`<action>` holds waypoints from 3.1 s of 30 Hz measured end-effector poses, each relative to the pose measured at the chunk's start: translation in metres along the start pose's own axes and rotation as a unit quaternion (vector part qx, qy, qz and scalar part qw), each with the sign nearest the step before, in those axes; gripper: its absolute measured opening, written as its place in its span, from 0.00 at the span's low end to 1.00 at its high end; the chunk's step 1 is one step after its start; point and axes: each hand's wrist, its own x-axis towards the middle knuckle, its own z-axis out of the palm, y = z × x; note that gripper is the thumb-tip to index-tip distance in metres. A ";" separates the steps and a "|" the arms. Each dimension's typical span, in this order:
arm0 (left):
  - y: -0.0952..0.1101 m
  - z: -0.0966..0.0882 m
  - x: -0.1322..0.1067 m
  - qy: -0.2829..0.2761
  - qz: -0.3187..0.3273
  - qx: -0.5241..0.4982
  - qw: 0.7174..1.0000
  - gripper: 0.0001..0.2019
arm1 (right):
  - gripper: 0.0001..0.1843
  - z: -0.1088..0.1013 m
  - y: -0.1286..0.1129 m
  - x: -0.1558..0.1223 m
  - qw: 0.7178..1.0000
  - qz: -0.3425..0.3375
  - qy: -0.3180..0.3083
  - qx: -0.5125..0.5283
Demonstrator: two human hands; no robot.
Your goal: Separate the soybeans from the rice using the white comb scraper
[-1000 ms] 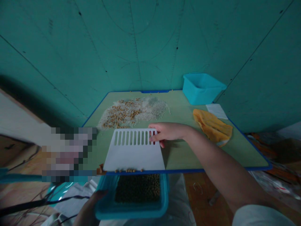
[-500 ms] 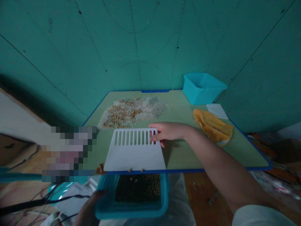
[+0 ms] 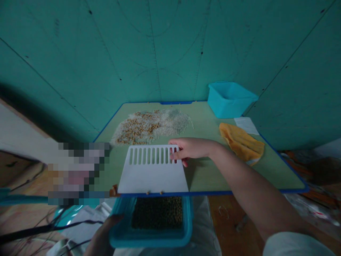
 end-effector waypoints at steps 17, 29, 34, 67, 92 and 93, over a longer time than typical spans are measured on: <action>0.004 0.004 -0.008 0.013 -0.006 0.008 1.000 0.14 | 0.19 -0.012 0.002 0.007 0.945 -0.060 0.279 0.159; 0.010 0.007 -0.015 0.002 -0.003 -0.004 1.000 0.12 | 0.14 -0.011 0.008 0.018 0.868 -0.173 0.466 0.002; 0.022 0.023 -0.039 -0.006 -0.007 -0.051 0.999 0.16 | 0.12 0.001 0.007 0.016 0.854 -0.167 0.476 -0.127; 0.012 0.010 -0.028 -0.086 0.019 -0.080 0.993 0.13 | 0.04 0.022 0.003 0.024 0.784 -0.262 0.463 -0.322; 0.013 0.008 -0.029 -0.088 0.006 -0.085 0.992 0.14 | 0.05 0.029 -0.002 0.017 0.807 -0.258 0.424 -0.320; 0.013 0.008 -0.029 -0.092 0.006 -0.086 0.992 0.13 | 0.05 0.030 -0.002 0.017 0.810 -0.254 0.422 -0.319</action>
